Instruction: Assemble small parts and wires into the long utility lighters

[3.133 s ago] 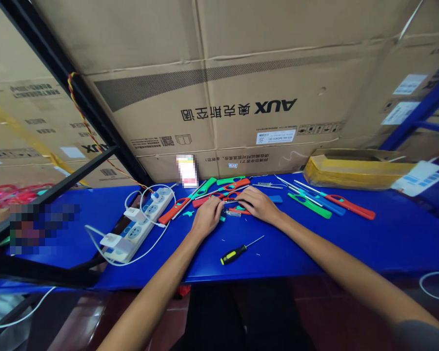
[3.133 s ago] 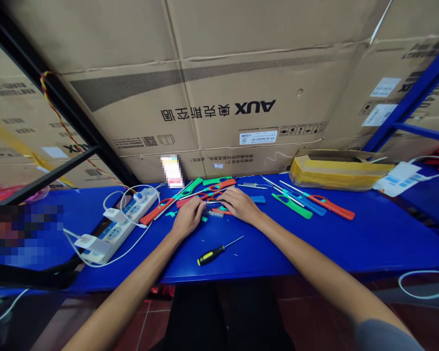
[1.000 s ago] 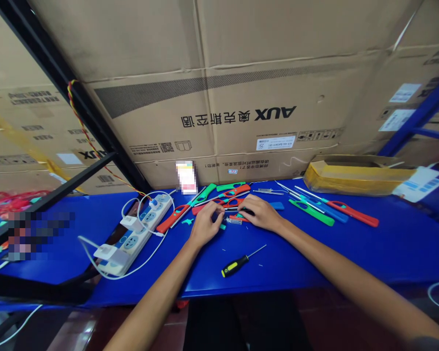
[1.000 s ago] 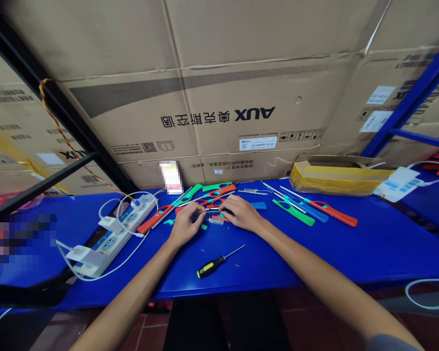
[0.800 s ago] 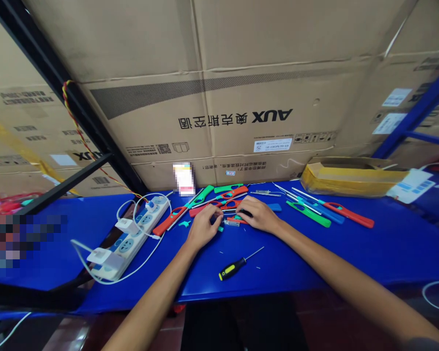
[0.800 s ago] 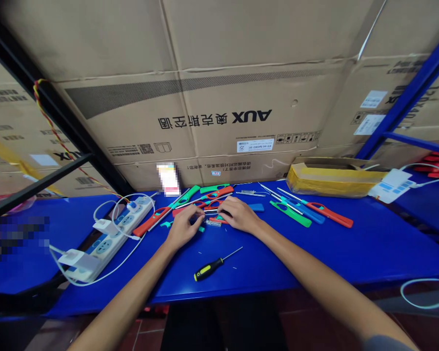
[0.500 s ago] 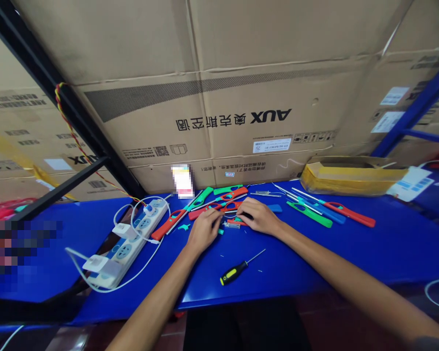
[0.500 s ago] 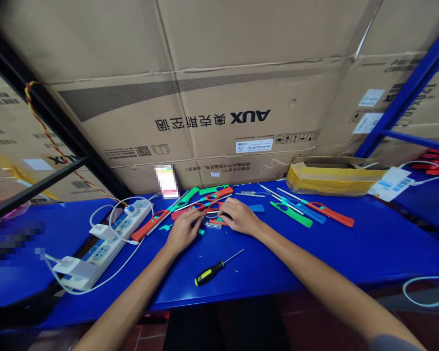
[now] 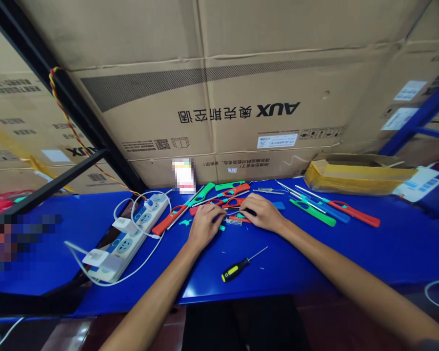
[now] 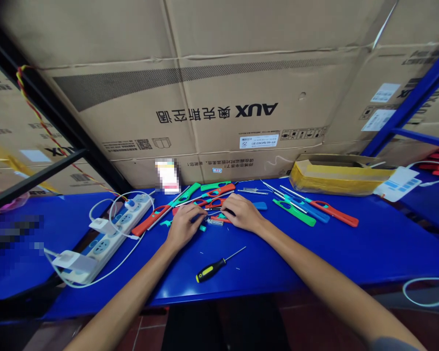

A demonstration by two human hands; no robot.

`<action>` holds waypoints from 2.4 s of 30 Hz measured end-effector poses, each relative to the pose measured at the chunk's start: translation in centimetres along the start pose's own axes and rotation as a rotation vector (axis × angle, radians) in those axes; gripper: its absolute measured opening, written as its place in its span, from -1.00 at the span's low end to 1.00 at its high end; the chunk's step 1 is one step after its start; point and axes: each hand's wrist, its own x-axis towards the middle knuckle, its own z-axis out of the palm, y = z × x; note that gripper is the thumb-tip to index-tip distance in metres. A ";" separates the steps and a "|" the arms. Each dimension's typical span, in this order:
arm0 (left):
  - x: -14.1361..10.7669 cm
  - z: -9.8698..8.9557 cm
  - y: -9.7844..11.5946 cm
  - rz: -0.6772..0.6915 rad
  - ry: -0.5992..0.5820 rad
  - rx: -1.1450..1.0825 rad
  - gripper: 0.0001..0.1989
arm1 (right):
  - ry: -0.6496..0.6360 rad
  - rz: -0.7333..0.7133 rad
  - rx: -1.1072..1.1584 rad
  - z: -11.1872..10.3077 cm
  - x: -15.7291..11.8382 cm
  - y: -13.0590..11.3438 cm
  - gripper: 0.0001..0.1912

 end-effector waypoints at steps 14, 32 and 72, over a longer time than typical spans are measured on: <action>0.0 0.3 -0.2 -0.014 0.044 -0.025 -0.87 | -0.032 0.006 0.009 0.2 0.1 -0.3 -0.89; -0.2 0.3 0.1 0.013 -0.002 -0.029 -0.88 | -0.071 -0.014 0.034 -0.1 -0.2 0.3 -0.82; 0.0 -0.1 0.7 -0.002 0.049 -0.003 -0.85 | -0.069 -0.075 -0.032 0.0 0.2 0.0 -0.83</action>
